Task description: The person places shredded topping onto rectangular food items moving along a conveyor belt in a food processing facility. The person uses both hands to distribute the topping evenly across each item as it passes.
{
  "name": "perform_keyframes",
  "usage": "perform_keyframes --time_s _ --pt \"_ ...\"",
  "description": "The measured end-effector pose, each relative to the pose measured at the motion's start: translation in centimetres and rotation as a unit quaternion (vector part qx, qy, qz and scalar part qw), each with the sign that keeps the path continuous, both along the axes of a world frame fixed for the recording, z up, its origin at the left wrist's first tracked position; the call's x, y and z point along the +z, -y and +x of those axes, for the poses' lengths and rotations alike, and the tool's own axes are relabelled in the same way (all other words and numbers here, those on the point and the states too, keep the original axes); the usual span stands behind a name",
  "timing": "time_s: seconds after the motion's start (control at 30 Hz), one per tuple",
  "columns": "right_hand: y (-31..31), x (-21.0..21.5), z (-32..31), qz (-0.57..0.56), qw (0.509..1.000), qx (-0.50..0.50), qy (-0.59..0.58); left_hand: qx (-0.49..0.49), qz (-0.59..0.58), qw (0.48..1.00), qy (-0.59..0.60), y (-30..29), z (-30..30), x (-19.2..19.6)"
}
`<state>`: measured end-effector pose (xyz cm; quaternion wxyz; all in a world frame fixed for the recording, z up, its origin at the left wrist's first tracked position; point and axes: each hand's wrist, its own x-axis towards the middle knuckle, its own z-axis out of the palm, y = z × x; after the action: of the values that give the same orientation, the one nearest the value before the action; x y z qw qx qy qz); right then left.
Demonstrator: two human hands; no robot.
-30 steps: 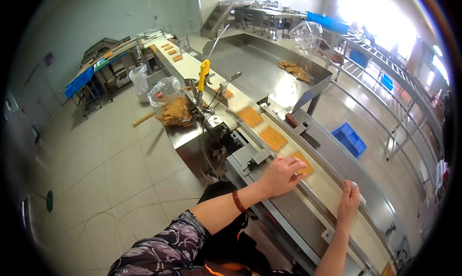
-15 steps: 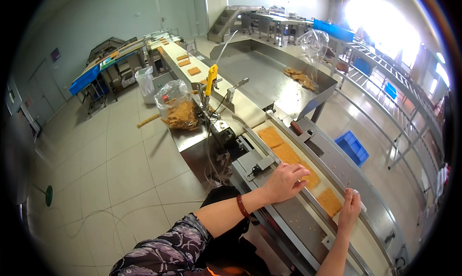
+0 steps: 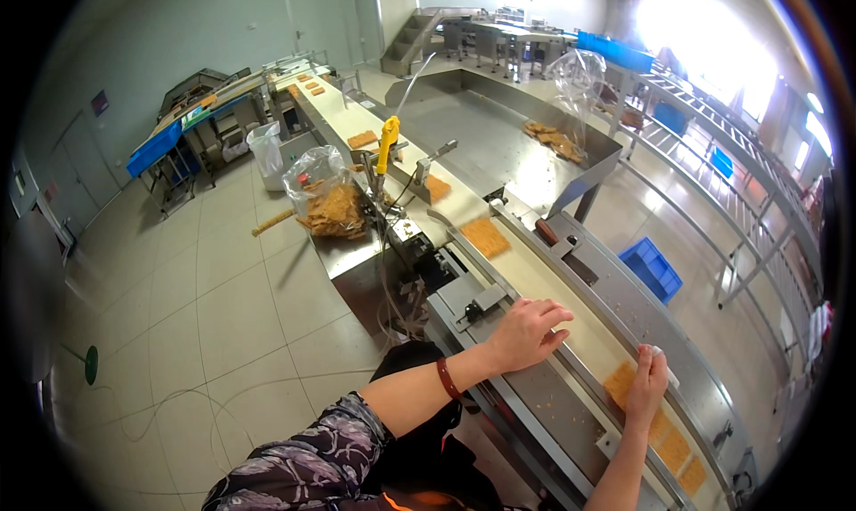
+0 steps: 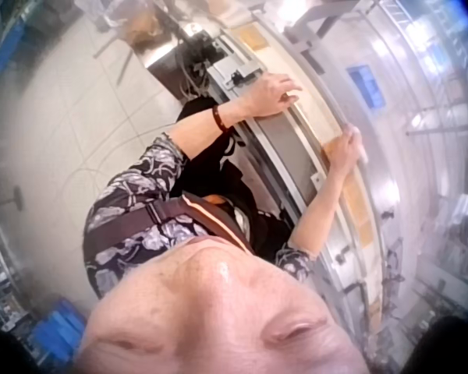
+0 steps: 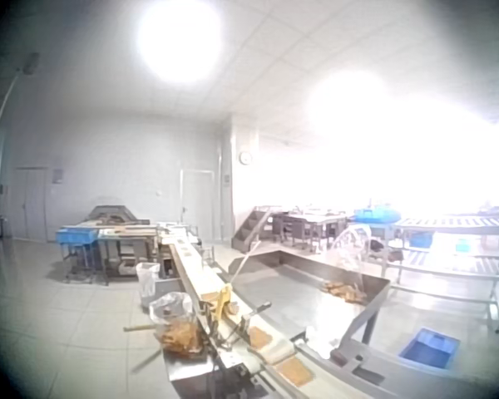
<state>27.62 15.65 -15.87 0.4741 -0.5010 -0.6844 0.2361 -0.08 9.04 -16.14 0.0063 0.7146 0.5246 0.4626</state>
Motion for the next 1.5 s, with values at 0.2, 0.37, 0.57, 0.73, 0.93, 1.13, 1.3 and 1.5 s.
perform_keyframes --time_s 0.2,0.37,0.57,0.73,0.93,1.13,1.3,1.5 --pt "0.1 0.3 0.2 -0.007 1.000 0.004 0.015 0.003 -0.007 1.000 0.000 -0.1 0.0 -0.2" --pt "-0.1 0.0 0.5 -0.027 0.999 0.000 0.037 0.008 0.011 1.000 0.003 -0.2 -0.1 -0.2" --pt "-0.5 -0.8 0.4 -0.005 1.000 0.004 0.019 -0.002 -0.020 1.000 0.007 0.1 0.0 0.0" --pt "0.0 -0.2 0.4 -0.020 1.000 0.001 0.014 -0.011 -0.016 1.000 0.005 0.0 -0.2 0.0" --pt "-0.3 -0.6 0.3 -0.002 1.000 0.006 0.011 -0.001 0.016 1.000 0.002 -0.1 -0.2 -0.2" --pt "-0.3 -0.4 0.5 -0.014 1.000 0.009 0.017 0.000 0.006 1.000 0.004 0.0 -0.2 0.0" --pt "-0.2 -0.3 0.2 -0.003 1.000 0.007 0.010 0.001 0.002 1.000 0.002 0.0 -0.1 -0.1" --pt "-0.2 -0.2 0.3 -0.014 1.000 0.007 0.024 0.003 0.003 1.000 -0.002 -0.1 -0.2 -0.2"
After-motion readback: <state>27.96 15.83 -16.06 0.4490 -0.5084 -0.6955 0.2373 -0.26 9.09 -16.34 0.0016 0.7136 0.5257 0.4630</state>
